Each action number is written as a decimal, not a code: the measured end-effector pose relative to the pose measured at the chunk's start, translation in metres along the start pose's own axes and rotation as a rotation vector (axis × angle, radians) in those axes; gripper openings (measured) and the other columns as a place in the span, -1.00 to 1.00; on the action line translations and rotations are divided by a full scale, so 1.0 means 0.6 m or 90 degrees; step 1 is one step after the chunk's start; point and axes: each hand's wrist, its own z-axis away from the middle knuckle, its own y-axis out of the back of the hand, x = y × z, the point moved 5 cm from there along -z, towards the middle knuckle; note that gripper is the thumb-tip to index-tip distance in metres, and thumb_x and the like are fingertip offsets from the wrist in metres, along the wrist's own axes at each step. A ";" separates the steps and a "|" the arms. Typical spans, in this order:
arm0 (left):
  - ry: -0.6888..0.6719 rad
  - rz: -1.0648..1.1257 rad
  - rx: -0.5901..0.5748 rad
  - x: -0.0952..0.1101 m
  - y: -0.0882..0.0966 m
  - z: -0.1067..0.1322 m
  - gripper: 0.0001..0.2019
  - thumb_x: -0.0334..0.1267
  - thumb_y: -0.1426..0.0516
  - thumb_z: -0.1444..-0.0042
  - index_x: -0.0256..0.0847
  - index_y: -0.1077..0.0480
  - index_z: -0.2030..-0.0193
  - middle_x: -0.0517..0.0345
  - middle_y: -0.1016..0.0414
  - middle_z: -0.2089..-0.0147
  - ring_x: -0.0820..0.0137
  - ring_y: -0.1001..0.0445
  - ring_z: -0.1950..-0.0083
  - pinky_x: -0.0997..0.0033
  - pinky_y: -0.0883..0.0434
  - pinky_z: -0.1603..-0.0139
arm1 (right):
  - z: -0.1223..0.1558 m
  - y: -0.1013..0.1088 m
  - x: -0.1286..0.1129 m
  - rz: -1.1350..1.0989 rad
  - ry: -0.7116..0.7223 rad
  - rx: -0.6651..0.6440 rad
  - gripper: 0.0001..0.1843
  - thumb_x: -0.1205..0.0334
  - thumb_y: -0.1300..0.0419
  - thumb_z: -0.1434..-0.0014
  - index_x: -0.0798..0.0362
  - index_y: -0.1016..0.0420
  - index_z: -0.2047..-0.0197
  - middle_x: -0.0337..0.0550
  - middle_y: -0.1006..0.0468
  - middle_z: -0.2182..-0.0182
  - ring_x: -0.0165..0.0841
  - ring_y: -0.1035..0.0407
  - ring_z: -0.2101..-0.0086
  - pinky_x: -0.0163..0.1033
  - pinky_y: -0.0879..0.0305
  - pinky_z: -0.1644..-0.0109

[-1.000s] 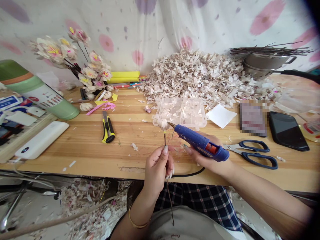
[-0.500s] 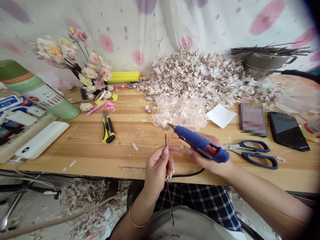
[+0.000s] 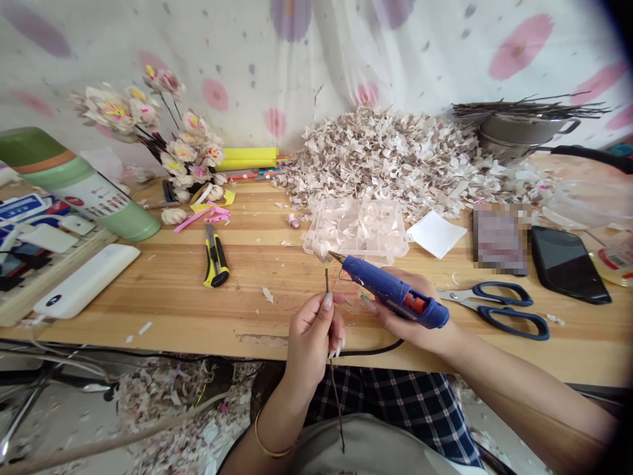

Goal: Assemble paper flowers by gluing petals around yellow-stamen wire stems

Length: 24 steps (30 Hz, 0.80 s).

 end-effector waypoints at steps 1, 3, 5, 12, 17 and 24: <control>-0.001 0.000 -0.001 0.000 0.000 0.000 -0.66 0.02 -0.25 -0.13 -0.28 -0.46 0.28 0.34 -0.32 0.69 0.65 -0.14 0.74 0.72 -0.06 0.74 | 0.000 0.001 -0.001 -0.001 0.008 0.003 -0.77 0.34 -0.22 -0.11 0.02 -0.25 0.51 -0.33 -0.31 0.60 -0.48 -0.24 0.56 -0.34 -0.20 0.44; -0.002 0.004 -0.006 0.000 -0.001 0.000 -0.66 0.02 -0.25 -0.13 -0.28 -0.46 0.29 0.35 -0.30 0.69 0.66 -0.13 0.74 0.72 -0.05 0.74 | -0.002 0.003 -0.004 -0.003 0.024 0.005 -0.73 0.32 -0.23 -0.11 0.02 -0.23 0.53 -0.31 -0.33 0.59 -0.46 -0.27 0.54 -0.32 -0.21 0.43; -0.006 0.015 -0.007 -0.001 -0.001 0.000 -0.66 0.02 -0.26 -0.13 -0.28 -0.45 0.28 0.35 -0.30 0.69 0.67 -0.12 0.73 0.73 -0.06 0.74 | -0.004 0.004 -0.008 -0.016 0.037 0.003 -0.76 0.32 -0.23 -0.11 0.02 -0.27 0.52 -0.27 -0.38 0.56 -0.43 -0.33 0.50 -0.30 -0.26 0.39; -0.025 0.019 0.040 0.028 0.013 0.020 -0.64 0.03 -0.29 -0.08 -0.28 -0.46 0.31 0.36 -0.29 0.68 0.67 -0.14 0.73 0.74 -0.06 0.74 | -0.007 0.009 0.010 -0.140 -0.173 0.036 -0.76 0.09 -0.28 -0.13 0.01 -0.36 0.43 -0.29 -0.37 0.57 -0.44 -0.26 0.57 -0.30 -0.28 0.50; -0.154 0.005 0.108 0.096 0.052 0.066 -0.72 -0.04 -0.29 -0.11 -0.25 -0.50 0.33 0.34 -0.30 0.71 0.66 -0.17 0.73 0.74 -0.11 0.73 | -0.068 -0.010 0.007 -0.190 -0.219 -0.011 -0.65 -0.05 -0.32 -0.06 0.06 -0.40 0.38 -0.24 -0.41 0.47 -0.44 -0.31 0.49 -0.31 -0.34 0.44; -0.157 -0.013 0.132 0.105 0.066 0.086 -0.75 -0.07 -0.25 -0.17 -0.26 -0.50 0.29 0.35 -0.28 0.71 0.67 -0.13 0.74 0.73 -0.09 0.73 | -0.191 -0.157 0.040 -0.071 -0.209 -0.200 -0.72 0.05 -0.34 -0.08 0.05 -0.42 0.28 -0.26 -0.51 0.40 -0.43 -0.38 0.41 -0.30 -0.37 0.28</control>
